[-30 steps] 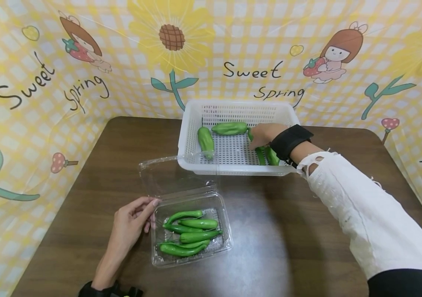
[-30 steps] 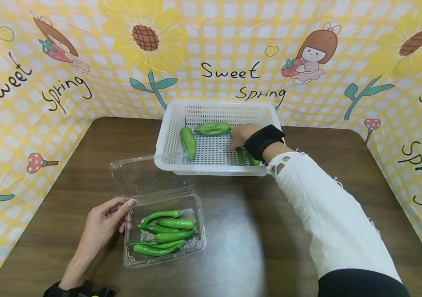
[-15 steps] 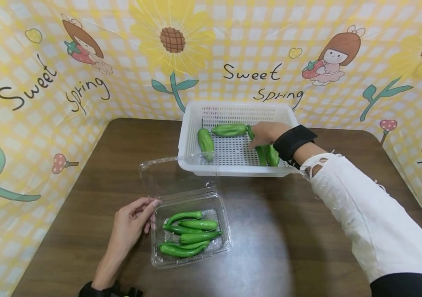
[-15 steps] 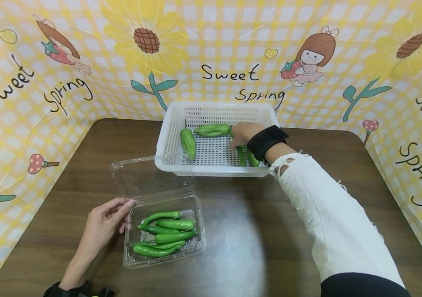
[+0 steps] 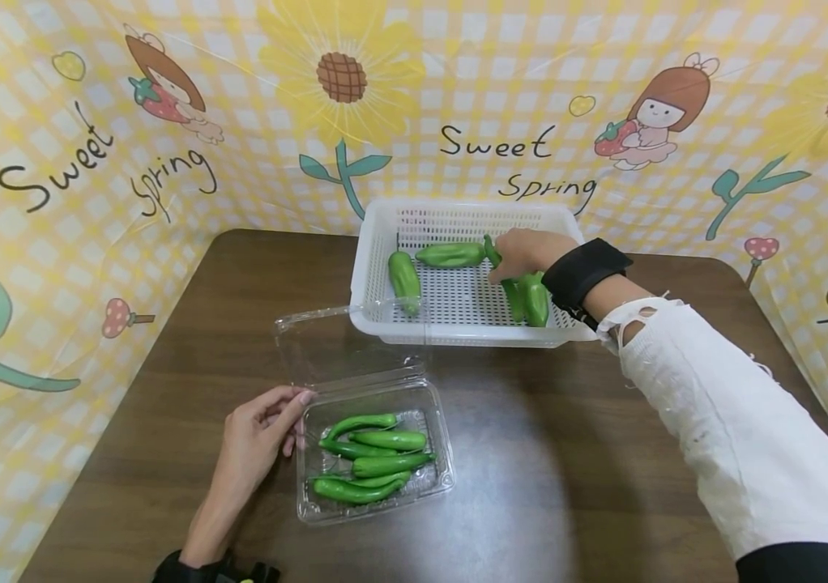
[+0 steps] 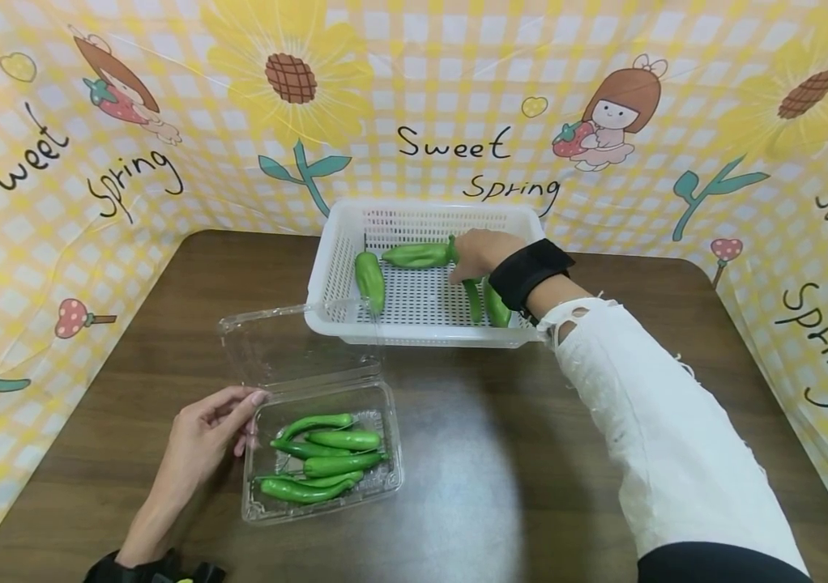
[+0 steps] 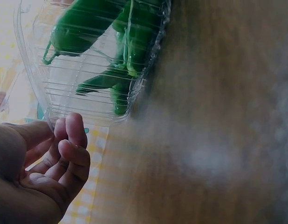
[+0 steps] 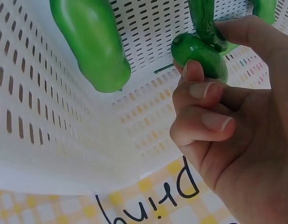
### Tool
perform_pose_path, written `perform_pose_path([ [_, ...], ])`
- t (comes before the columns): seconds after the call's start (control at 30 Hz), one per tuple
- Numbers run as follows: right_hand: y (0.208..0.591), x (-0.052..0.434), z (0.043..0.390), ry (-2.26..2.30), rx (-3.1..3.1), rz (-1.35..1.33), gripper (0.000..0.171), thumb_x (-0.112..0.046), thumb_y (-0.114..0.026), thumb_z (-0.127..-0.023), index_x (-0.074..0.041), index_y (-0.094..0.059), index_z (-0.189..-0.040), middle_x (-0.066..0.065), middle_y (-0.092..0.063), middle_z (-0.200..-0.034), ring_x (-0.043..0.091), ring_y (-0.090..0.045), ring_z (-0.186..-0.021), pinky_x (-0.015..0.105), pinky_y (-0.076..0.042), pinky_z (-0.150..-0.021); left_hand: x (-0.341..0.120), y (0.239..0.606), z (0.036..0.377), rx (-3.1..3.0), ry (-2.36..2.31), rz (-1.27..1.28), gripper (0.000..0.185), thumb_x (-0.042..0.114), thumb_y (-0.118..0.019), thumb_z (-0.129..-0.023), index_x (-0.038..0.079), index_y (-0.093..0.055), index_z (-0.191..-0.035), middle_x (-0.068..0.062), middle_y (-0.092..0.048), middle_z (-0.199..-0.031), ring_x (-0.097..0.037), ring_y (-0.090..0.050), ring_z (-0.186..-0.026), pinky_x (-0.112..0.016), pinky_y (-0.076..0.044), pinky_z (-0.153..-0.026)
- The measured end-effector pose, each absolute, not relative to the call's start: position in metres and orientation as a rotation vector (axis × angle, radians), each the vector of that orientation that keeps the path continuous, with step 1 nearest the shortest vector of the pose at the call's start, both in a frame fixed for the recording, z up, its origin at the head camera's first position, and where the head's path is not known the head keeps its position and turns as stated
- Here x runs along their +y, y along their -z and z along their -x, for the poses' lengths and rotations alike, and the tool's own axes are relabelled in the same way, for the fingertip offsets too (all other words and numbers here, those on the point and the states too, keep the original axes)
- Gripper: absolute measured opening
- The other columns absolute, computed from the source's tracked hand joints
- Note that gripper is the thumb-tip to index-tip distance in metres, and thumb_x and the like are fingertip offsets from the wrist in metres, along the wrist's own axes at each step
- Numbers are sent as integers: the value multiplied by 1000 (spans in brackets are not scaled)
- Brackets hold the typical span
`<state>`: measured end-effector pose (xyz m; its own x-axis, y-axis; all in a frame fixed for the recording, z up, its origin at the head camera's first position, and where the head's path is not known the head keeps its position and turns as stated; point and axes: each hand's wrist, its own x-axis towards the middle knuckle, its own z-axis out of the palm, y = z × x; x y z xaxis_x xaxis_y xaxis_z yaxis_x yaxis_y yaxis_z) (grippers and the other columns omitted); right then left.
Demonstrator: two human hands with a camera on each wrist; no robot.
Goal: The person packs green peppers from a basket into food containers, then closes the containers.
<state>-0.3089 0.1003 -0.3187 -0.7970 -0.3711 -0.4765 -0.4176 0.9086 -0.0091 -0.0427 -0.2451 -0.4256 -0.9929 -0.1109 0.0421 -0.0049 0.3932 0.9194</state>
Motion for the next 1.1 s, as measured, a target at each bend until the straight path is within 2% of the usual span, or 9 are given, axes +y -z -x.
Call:
perform_pose_path([
  [0.3, 313, 102, 305, -168, 2551, 583, 34, -40, -62, -95, -8, -54, -87, 4, -53, -78, 17, -54, -70, 27, -42, -63, -245, 425, 43, -2534, 1669, -103, 21, 28, -63, -98, 9, -72, -103, -11, -65, -66, -21, -59, -47, -31, -50, -42],
  [0.63, 301, 106, 300, -180, 2549, 611, 37, -43, -61, -96, -9, -53, -83, 1, -50, -71, 14, -50, -63, 26, -40, -58, -245, 425, 42, -2544, 1660, -98, 21, 29, -63, -98, 11, -72, -104, -12, -66, -67, -24, -59, -48, -31, -50, -42],
  [0.83, 293, 110, 295, -161, 2565, 621, 37, -43, -60, -96, -7, -55, -90, 2, -50, -76, 15, -50, -68, 27, -39, -61, -244, 423, 42, -2551, 1659, -103, 22, 30, -63, -98, 11, -72, -104, -12, -66, -67, -24, -59, -47, -31, -50, -42],
  [1.1, 286, 117, 291, -103, 2600, 676, 36, -40, -62, -93, -11, -52, -75, 0, -47, -68, 13, -46, -60, 24, -36, -55, -244, 423, 42, -2549, 1668, -106, 23, 30, -63, -98, 10, -72, -105, -12, -67, -67, -24, -59, -48, -31, -50, -43],
])
